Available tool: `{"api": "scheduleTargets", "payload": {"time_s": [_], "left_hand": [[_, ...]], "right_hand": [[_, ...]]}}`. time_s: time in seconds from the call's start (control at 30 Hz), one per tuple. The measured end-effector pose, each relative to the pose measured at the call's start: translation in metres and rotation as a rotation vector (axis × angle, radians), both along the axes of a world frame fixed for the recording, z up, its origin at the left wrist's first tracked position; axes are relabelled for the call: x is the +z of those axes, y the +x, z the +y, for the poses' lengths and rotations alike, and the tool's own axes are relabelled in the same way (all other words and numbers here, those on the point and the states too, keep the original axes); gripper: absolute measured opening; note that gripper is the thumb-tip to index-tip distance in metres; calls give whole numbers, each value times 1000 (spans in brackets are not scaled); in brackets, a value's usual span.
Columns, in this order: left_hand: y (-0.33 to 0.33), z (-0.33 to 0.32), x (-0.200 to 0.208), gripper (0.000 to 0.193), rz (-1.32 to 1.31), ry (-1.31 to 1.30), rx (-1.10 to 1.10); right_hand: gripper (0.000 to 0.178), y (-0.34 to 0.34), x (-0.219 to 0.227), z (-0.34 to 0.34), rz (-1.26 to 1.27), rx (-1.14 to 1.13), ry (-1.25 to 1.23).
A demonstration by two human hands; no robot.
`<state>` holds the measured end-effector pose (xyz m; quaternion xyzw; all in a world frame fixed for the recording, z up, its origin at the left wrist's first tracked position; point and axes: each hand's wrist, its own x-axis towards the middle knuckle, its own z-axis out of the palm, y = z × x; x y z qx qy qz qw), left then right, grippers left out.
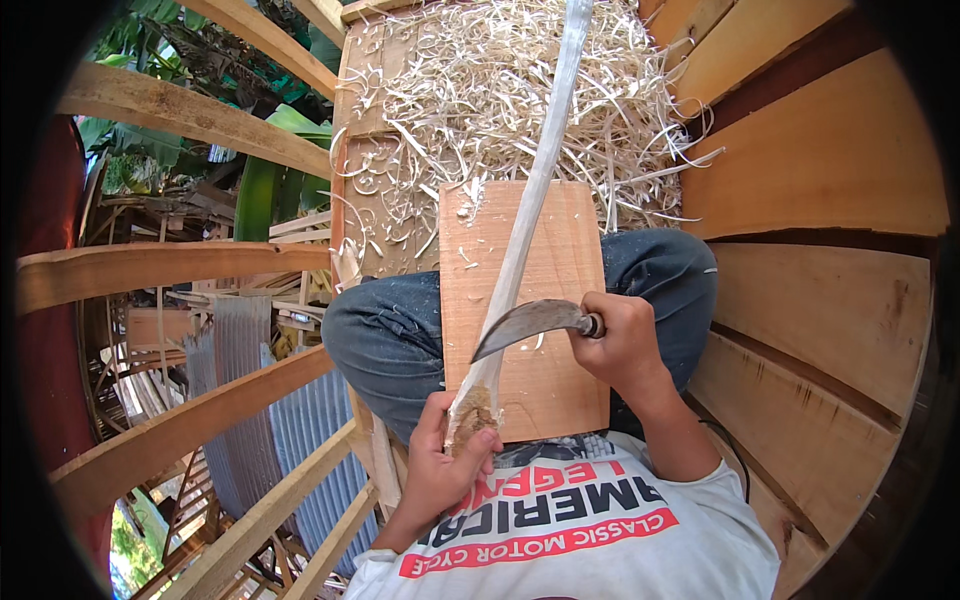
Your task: The person sits cross-legged on a wooden platform and uses a curved knife to shave a long, thin wooden stick resting on a board on their lap. They repeatedly scrape the stick to produce wood shavings, which accumulate on the platform.
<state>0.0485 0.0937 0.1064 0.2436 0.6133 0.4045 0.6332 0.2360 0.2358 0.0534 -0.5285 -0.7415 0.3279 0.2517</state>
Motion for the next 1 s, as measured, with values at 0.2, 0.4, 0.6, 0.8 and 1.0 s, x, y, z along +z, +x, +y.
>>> {"api": "scheduleTargets", "payload": {"time_s": [0.2,0.4,0.6,0.8,1.0], "left_hand": [[10,-4,7,31,304,40,-112],[14,-10,10,34,446,60,-173],[18,-20,9,36,447,22,-289],[14,-23,7,34,499,110,-248],[10,-17,2,33,493,143,-171]], "right_hand": [[19,0,-6,24,-186,-75,119],[15,8,-7,42,-289,-112,137],[25,37,-27,95,-304,-414,67],[37,67,-20,108,-228,-527,-55],[32,31,-9,18,-80,-175,-81]]}}
